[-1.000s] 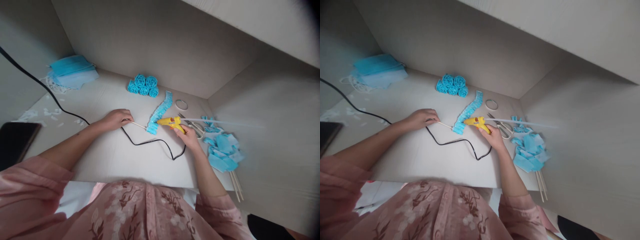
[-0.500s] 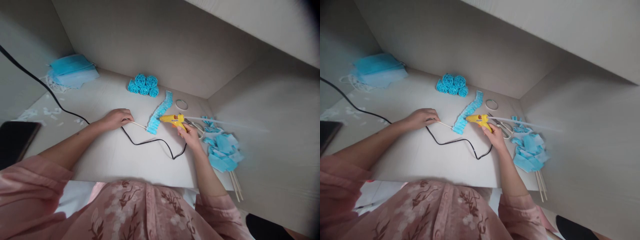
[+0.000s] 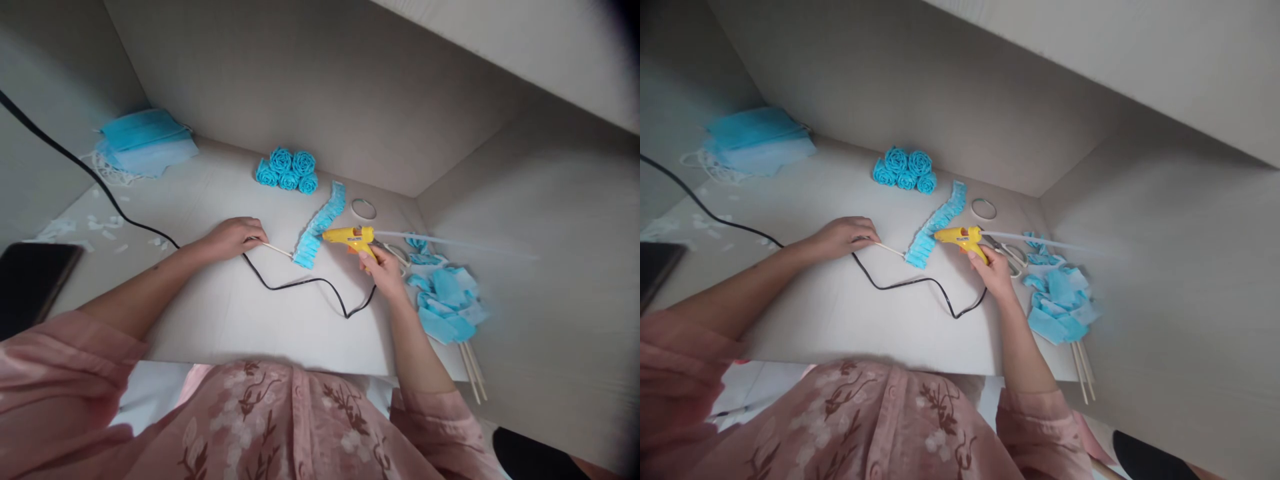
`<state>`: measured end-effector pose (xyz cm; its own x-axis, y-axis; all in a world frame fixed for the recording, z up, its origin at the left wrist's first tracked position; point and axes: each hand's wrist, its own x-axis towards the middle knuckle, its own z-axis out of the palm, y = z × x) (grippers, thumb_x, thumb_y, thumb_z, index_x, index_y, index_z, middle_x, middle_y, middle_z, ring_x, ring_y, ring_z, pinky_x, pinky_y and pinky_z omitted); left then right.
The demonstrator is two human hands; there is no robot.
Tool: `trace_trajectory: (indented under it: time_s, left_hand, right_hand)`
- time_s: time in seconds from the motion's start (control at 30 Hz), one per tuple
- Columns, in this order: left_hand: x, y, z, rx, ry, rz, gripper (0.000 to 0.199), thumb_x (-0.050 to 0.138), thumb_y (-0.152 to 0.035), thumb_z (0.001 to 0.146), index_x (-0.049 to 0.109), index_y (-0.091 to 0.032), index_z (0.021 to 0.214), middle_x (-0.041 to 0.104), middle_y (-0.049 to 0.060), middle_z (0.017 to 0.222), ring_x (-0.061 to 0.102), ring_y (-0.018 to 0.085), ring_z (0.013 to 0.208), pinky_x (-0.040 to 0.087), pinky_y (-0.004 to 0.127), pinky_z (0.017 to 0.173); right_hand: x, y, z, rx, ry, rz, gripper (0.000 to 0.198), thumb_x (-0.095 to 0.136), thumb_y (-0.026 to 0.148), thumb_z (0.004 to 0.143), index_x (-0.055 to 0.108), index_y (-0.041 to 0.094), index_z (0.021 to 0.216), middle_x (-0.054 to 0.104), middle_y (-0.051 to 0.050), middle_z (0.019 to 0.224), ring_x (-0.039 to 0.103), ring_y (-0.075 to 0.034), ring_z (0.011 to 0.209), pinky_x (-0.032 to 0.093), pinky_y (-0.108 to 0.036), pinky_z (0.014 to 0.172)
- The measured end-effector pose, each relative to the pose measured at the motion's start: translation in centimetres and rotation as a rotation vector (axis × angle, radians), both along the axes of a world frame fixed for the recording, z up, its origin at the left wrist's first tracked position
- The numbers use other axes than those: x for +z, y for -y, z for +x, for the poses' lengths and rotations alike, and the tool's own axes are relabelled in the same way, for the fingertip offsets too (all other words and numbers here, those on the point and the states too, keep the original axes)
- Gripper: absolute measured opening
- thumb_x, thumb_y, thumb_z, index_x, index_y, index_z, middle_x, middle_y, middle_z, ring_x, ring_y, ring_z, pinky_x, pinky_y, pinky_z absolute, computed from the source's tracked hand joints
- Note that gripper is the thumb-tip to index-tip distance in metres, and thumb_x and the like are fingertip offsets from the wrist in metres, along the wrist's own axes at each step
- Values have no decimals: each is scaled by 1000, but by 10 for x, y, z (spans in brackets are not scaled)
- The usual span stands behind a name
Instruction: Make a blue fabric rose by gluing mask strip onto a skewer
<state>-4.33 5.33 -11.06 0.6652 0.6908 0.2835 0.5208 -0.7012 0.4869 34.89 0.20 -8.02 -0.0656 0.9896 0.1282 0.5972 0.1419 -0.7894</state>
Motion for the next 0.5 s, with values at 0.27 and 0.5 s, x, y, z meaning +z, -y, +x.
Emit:
trace_trajectory:
  time_s: [0.27, 0.5]
  left_hand:
    - [0, -1, 0, 3, 9, -11, 27, 49, -30, 98, 74, -21, 93, 71, 6, 95, 64, 17, 86, 45, 26, 78]
    - [0, 0, 0, 4, -4, -5, 28, 48, -30, 99, 74, -21, 95, 71, 6, 95, 64, 17, 87, 45, 27, 79]
  right_hand:
    - [4, 0, -3, 29, 86, 4, 37, 60, 52, 87, 73, 18, 82, 55, 0, 60, 45, -14, 57, 34, -28, 54]
    - [-2, -2, 6, -13, -65, 14, 43, 58, 63, 87, 69, 22, 83, 58, -1, 63, 45, -15, 55, 35, -29, 54]
